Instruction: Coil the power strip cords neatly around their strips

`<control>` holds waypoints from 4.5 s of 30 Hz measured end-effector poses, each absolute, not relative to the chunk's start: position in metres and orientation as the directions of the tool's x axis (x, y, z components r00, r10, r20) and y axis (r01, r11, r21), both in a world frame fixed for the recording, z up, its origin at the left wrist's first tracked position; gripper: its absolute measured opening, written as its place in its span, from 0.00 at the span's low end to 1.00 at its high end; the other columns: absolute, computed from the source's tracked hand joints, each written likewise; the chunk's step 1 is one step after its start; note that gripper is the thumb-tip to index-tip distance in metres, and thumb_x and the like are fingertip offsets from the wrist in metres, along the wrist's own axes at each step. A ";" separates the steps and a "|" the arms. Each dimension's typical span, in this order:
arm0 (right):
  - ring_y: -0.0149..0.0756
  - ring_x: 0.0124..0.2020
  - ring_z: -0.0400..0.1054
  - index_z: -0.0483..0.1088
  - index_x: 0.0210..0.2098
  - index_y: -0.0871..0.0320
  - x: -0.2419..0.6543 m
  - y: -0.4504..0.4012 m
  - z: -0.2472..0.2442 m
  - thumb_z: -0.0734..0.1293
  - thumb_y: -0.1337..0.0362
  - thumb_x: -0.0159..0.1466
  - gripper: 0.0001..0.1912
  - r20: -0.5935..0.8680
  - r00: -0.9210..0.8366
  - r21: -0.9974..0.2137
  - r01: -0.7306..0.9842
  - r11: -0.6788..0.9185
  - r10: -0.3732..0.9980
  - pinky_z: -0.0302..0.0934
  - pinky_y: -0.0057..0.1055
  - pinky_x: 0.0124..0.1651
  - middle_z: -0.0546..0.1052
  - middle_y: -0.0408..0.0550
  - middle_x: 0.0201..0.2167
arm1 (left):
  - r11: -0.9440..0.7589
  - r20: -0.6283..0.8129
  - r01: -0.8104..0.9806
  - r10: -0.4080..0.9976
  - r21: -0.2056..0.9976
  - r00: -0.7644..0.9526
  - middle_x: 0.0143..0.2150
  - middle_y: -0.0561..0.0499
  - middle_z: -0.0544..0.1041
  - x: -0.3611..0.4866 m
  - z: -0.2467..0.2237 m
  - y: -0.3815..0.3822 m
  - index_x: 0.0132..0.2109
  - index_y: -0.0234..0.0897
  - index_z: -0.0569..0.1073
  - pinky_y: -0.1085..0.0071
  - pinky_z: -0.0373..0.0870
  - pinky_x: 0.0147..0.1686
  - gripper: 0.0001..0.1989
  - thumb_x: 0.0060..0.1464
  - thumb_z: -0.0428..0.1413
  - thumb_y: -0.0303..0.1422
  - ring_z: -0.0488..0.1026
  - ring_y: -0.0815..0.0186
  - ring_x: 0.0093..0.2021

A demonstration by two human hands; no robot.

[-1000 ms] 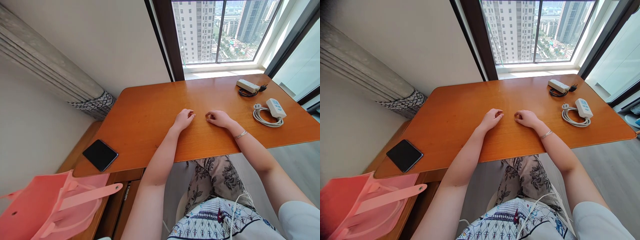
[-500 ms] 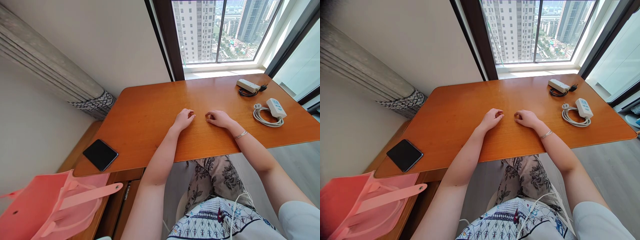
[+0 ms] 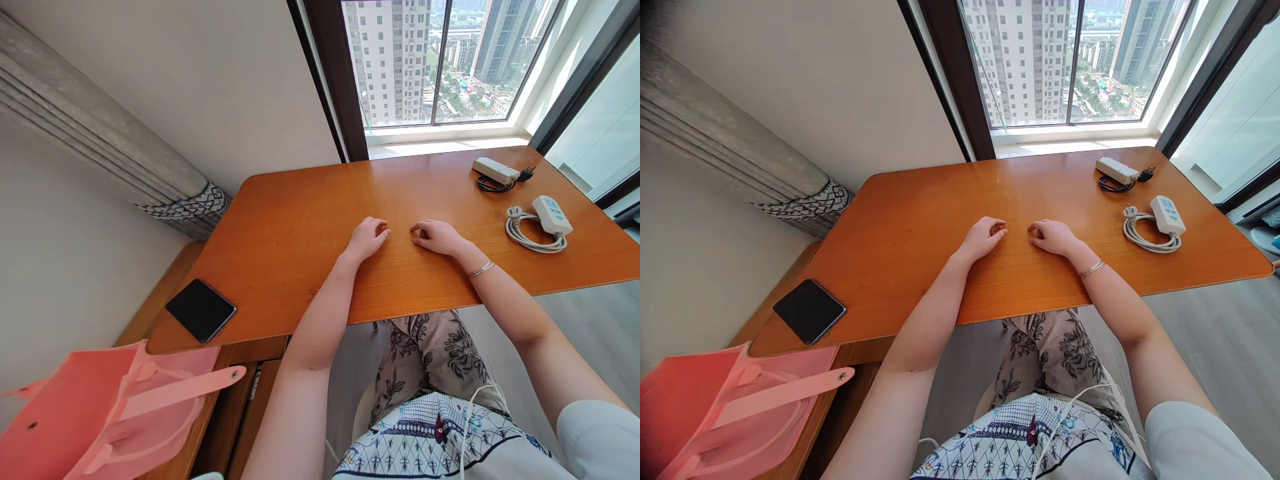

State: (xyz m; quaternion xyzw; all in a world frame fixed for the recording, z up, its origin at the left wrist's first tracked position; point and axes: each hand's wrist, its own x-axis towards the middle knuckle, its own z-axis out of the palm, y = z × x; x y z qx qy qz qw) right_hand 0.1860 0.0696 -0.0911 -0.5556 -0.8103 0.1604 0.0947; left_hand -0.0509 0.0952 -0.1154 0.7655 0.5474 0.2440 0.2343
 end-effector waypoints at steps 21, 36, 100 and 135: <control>0.39 0.45 0.75 0.75 0.55 0.57 0.187 0.070 -0.092 0.67 0.60 0.69 0.17 -0.014 -0.388 -0.365 0.860 0.356 0.922 0.63 0.32 0.51 0.82 0.49 0.41 | -0.294 0.123 0.714 0.952 0.635 0.282 0.51 0.43 0.78 -0.053 -0.118 0.096 0.53 0.35 0.78 0.64 0.74 0.53 0.14 0.63 0.58 0.35 0.76 0.63 0.46; 0.40 0.46 0.74 0.76 0.55 0.58 0.186 0.071 -0.093 0.68 0.61 0.68 0.17 -0.025 -0.368 -0.384 0.862 0.331 0.929 0.64 0.33 0.52 0.82 0.50 0.41 | -0.290 0.110 0.717 0.952 0.633 0.287 0.51 0.43 0.78 -0.053 -0.116 0.097 0.53 0.35 0.78 0.64 0.74 0.54 0.14 0.63 0.57 0.34 0.76 0.63 0.46; 0.43 0.49 0.77 0.77 0.50 0.54 0.146 0.055 -0.082 0.63 0.56 0.73 0.15 0.260 -0.397 -0.322 0.824 0.467 0.880 0.67 0.35 0.48 0.81 0.51 0.50 | -0.354 0.218 0.641 0.933 0.681 0.285 0.42 0.44 0.81 -0.053 -0.130 0.111 0.39 0.38 0.78 0.59 0.73 0.51 0.14 0.65 0.48 0.35 0.77 0.55 0.46; 0.43 0.48 0.72 0.65 0.59 0.56 0.174 0.084 -0.112 0.62 0.56 0.59 0.29 0.293 0.186 -0.891 0.408 0.197 0.938 0.69 0.41 0.51 0.76 0.53 0.53 | -0.413 0.288 0.408 0.898 0.815 0.333 0.32 0.52 0.70 -0.040 -0.126 0.094 0.38 0.38 0.72 0.70 0.66 0.32 0.14 0.53 0.63 0.43 0.65 0.68 0.30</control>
